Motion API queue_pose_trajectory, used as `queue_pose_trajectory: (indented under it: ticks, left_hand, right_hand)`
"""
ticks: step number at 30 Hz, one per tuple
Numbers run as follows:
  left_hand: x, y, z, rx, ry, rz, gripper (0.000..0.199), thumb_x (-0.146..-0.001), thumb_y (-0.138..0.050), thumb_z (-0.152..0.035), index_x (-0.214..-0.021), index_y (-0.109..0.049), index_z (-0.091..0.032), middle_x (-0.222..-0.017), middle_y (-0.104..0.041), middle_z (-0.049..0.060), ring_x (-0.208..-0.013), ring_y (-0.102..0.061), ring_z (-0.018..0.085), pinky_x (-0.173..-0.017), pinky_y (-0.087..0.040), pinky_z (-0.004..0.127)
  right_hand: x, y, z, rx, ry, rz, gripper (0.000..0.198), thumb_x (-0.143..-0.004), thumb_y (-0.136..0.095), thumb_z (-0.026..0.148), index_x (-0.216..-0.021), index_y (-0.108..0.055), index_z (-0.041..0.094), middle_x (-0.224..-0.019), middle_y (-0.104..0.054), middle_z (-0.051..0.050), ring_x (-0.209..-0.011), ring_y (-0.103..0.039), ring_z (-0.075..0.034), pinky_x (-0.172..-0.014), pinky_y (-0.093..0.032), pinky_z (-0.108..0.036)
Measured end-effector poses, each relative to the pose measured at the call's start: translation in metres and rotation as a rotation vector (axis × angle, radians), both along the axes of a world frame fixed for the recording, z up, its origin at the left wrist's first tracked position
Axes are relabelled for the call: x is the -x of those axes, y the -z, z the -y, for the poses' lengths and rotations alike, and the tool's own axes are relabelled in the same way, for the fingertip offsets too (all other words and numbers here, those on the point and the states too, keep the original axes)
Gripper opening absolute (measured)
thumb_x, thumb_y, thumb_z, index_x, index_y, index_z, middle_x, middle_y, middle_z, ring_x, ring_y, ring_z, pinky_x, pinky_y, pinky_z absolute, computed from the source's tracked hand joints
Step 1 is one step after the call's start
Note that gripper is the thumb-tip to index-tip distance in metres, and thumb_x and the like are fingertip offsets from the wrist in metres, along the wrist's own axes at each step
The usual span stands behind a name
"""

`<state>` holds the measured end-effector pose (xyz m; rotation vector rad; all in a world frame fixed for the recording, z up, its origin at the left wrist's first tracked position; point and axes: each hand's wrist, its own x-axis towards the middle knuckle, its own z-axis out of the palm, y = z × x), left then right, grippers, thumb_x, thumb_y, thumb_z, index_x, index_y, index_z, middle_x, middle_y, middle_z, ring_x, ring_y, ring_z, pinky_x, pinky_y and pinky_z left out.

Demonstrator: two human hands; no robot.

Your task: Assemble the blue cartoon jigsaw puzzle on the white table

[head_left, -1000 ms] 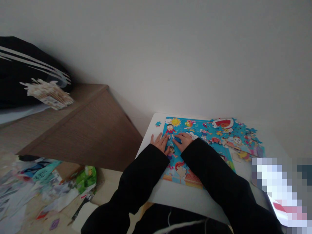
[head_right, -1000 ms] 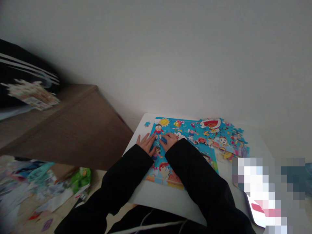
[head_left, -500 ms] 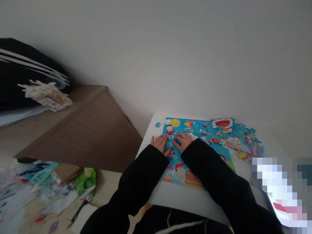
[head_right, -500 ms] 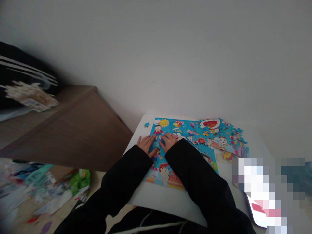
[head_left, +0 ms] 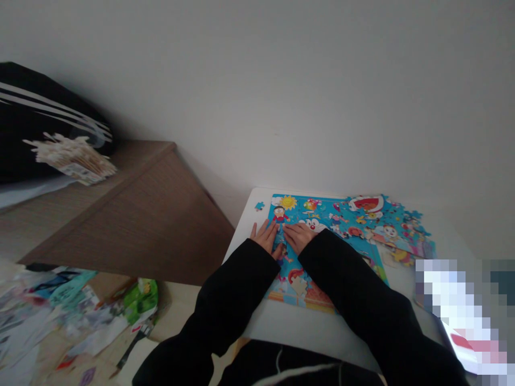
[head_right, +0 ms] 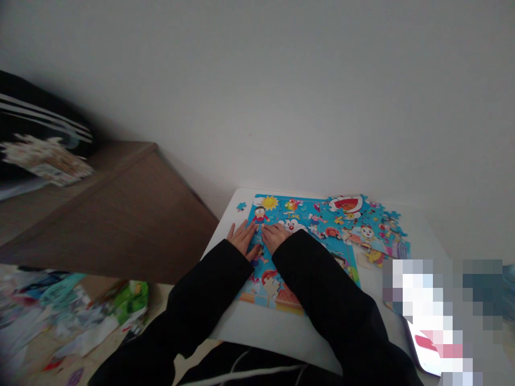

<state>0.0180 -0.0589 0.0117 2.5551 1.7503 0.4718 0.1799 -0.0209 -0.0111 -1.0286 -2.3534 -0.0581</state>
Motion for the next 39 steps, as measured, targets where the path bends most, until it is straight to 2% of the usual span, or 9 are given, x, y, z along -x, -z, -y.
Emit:
queue_pose_trajectory:
  ticks: [3, 6, 9, 16, 22, 25, 29, 33, 39]
  left_hand:
    - [0.001, 0.007, -0.003, 0.014, 0.003, 0.017, 0.050, -0.079, -0.046, -0.034, -0.125, -0.044, -0.014, -0.130, -0.044, 0.011, -0.124, -0.036, 0.027, -0.105, -0.016, 0.053]
    - [0.002, 0.009, -0.004, 0.017, 0.003, 0.050, 0.049, -0.080, -0.045, -0.034, -0.125, -0.044, -0.014, -0.129, -0.045, 0.012, -0.121, -0.040, 0.026, -0.106, -0.014, 0.052]
    - [0.003, 0.006, -0.003, 0.024, 0.011, 0.066, 0.048, -0.081, -0.045, -0.034, -0.125, -0.043, -0.014, -0.129, -0.046, 0.013, -0.120, -0.042, 0.024, -0.107, -0.011, 0.051]
    - [0.000, -0.005, 0.002, 0.000, 0.009, 0.060, 0.046, -0.081, -0.046, -0.032, -0.124, -0.044, -0.017, -0.129, -0.046, 0.011, -0.121, -0.040, 0.025, -0.106, -0.003, 0.055]
    - [0.003, -0.005, 0.001, 0.041, 0.002, 0.046, 0.044, -0.080, -0.048, -0.031, -0.122, -0.046, -0.018, -0.129, -0.046, 0.008, -0.124, -0.035, 0.025, -0.106, -0.011, 0.055]
    - [0.007, -0.005, 0.001, 0.074, -0.001, 0.048, 0.043, -0.078, -0.050, -0.032, -0.119, -0.047, -0.017, -0.131, -0.044, 0.007, -0.126, -0.031, 0.026, -0.104, -0.017, 0.054]
    - [0.011, -0.006, 0.003, 0.045, -0.007, 0.062, 0.042, -0.076, -0.052, -0.035, -0.115, -0.051, -0.019, -0.128, -0.047, 0.006, -0.123, -0.036, 0.027, -0.105, -0.018, 0.052]
    - [0.010, -0.007, 0.004, 0.023, -0.020, 0.039, 0.049, -0.076, -0.053, -0.036, -0.122, -0.047, -0.022, -0.128, -0.048, 0.005, -0.119, -0.042, 0.028, -0.103, -0.020, 0.053]
    - [0.009, -0.004, 0.004, -0.017, -0.016, 0.009, 0.047, -0.079, -0.050, -0.037, -0.123, -0.048, -0.020, -0.128, -0.047, 0.005, -0.118, -0.041, 0.028, -0.102, -0.022, 0.051]
  right_hand:
    - [0.003, 0.002, 0.002, 0.004, -0.046, 0.120, 0.028, -0.084, -0.041, 0.011, -0.091, -0.067, 0.015, -0.095, -0.067, -0.010, -0.093, -0.058, -0.018, -0.081, -0.047, -0.031]
    - [0.007, 0.005, 0.004, 0.007, -0.003, 0.143, 0.028, -0.083, -0.041, 0.011, -0.097, -0.065, 0.008, -0.098, -0.065, -0.016, -0.086, -0.060, -0.022, -0.074, -0.050, -0.034]
    - [0.010, 0.005, 0.005, 0.015, 0.028, 0.161, 0.029, -0.081, -0.042, 0.011, -0.101, -0.064, 0.007, -0.098, -0.065, -0.017, -0.082, -0.061, -0.023, -0.069, -0.051, -0.034]
    - [0.012, 0.003, 0.008, 0.024, 0.065, -0.024, 0.028, -0.082, -0.045, 0.014, -0.100, -0.065, 0.014, -0.097, -0.065, -0.012, -0.086, -0.060, -0.022, -0.076, -0.049, -0.035]
    - [0.010, 0.003, -0.001, 0.074, 0.055, -0.102, 0.022, -0.081, -0.048, 0.018, -0.093, -0.067, 0.018, -0.087, -0.066, -0.009, -0.082, -0.060, -0.018, -0.075, -0.049, -0.030]
    - [0.008, 0.001, -0.003, 0.077, 0.057, -0.120, 0.022, -0.081, -0.050, 0.021, -0.095, -0.066, 0.019, -0.089, -0.066, -0.008, -0.081, -0.060, -0.018, -0.072, -0.049, -0.031]
    - [0.003, 0.003, -0.005, 0.070, 0.014, -0.167, 0.023, -0.082, -0.049, 0.023, -0.096, -0.066, 0.020, -0.091, -0.066, -0.006, -0.082, -0.060, -0.017, -0.074, -0.047, -0.030]
    - [-0.001, 0.008, -0.010, 0.070, -0.043, -0.242, 0.021, -0.080, -0.052, 0.027, -0.093, -0.067, 0.019, -0.087, -0.067, -0.006, -0.081, -0.061, -0.016, -0.075, -0.047, -0.029]
    - [-0.001, 0.008, -0.011, 0.081, 0.037, -0.292, 0.016, -0.074, -0.059, 0.030, -0.078, -0.068, 0.018, -0.078, -0.068, -0.007, -0.075, -0.062, -0.017, -0.070, -0.049, -0.029]
